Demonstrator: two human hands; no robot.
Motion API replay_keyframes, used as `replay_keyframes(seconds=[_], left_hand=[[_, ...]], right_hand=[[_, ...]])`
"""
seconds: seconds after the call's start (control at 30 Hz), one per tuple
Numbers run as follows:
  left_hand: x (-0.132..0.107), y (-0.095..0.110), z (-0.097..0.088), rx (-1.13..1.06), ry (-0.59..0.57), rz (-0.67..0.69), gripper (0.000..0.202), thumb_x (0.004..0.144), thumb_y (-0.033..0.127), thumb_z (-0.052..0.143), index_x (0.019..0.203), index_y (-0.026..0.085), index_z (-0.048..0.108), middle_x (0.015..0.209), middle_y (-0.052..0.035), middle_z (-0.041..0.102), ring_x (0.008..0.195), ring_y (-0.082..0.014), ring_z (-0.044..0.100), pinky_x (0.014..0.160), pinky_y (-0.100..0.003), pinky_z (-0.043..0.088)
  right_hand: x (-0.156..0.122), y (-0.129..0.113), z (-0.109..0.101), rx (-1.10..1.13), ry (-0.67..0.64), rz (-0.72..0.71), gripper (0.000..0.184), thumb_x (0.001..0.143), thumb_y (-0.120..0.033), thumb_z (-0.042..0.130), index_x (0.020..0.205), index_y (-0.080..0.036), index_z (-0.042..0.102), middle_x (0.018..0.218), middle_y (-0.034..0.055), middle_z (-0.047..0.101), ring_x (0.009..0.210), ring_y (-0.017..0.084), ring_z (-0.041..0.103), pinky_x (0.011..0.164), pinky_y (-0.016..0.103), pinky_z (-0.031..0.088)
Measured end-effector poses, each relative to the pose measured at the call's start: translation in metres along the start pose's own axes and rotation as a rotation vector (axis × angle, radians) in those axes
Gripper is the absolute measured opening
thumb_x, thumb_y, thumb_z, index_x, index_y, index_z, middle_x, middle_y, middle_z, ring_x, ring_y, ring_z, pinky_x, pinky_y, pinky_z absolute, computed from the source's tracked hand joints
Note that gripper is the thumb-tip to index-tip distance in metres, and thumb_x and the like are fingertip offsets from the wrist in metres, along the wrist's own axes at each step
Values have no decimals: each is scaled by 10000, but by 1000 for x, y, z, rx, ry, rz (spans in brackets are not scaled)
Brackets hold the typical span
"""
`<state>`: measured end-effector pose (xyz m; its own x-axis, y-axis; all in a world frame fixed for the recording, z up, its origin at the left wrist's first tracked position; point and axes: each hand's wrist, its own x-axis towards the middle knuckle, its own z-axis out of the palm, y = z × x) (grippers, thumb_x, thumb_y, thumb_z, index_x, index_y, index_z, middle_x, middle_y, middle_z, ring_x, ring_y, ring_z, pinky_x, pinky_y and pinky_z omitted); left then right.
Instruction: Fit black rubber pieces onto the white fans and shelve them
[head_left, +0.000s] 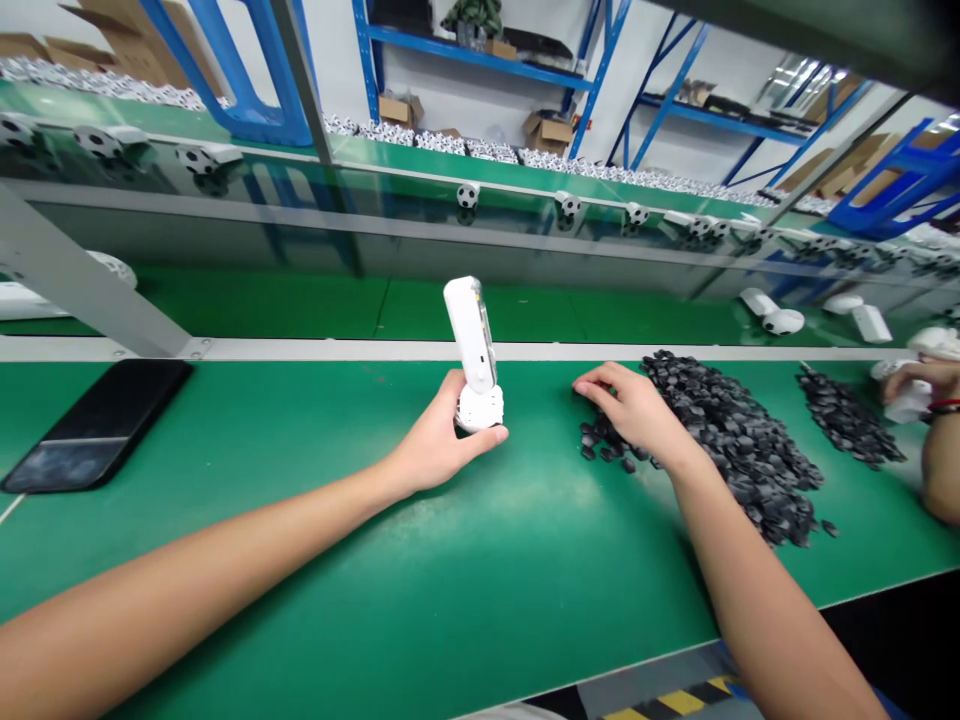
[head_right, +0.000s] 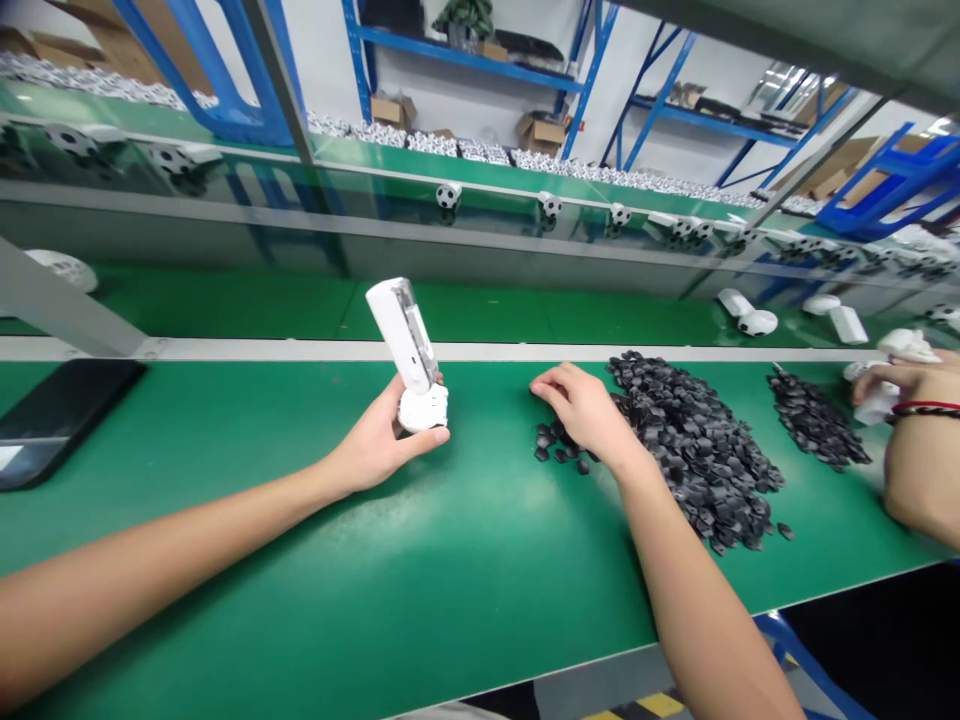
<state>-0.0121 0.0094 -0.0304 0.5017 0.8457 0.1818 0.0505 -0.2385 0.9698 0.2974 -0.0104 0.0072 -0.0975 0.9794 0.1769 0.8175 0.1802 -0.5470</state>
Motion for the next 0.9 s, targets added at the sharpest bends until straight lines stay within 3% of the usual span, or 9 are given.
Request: replay_keyframes(seconds=[0.17, 0.33, 0.47, 0.63, 0.8, 0.9], left_hand=[[0, 3, 3, -57, -27, 5, 617, 890, 347, 763, 1409, 224, 455, 1309, -113, 591, 1099, -263, 631, 928, -400, 545], [-1, 10, 5, 23, -41, 33, 579, 859, 235, 750, 1370, 220, 478, 1242, -94, 602, 1103, -263, 621, 896, -374, 546], [-2, 15, 5, 189, -94, 117, 507, 844, 148, 691, 1319, 233, 536, 1193, -72, 603, 1122, -264, 593, 947, -387, 515], [-3, 19, 6, 259, -107, 154, 535, 856, 145, 661, 1364, 237, 522, 1196, -74, 593, 1108, -258, 582, 940, -380, 495], [-3, 23, 8, 253, -115, 91, 546, 838, 372, 802, 1316, 259, 564, 1193, -60, 600, 1093, -268, 590, 921, -392, 492], [-1, 25, 8, 227, -103, 70, 522, 833, 486, 821, 1242, 249, 598, 1172, -52, 621, 1087, -273, 597, 924, -396, 481]], right_hand=[[-11, -43, 22, 552, -194, 123, 274, 1015, -479, 592, 1027, -229, 704, 819, 8, 677, 665, 162, 637, 631, 307, 548], [-21, -76, 42, 846, -231, 217, 269, 900, -457, 776, 1018, -216, 759, 838, 23, 749, 729, 160, 727, 685, 285, 620], [-23, -85, 48, 884, -194, 307, 306, 835, -473, 837, 884, -183, 750, 815, 59, 786, 735, 178, 760, 703, 290, 637], [-25, -89, 54, 832, -161, 298, 303, 808, -456, 855, 865, -185, 733, 810, 59, 785, 751, 203, 757, 724, 321, 632], [-26, -86, 63, 671, -122, 233, 292, 810, -479, 830, 861, -212, 724, 859, 47, 775, 790, 239, 719, 743, 365, 588], [-26, -83, 67, 601, -107, 191, 313, 835, -502, 796, 788, -222, 663, 778, 18, 730, 735, 216, 665, 687, 331, 536]])
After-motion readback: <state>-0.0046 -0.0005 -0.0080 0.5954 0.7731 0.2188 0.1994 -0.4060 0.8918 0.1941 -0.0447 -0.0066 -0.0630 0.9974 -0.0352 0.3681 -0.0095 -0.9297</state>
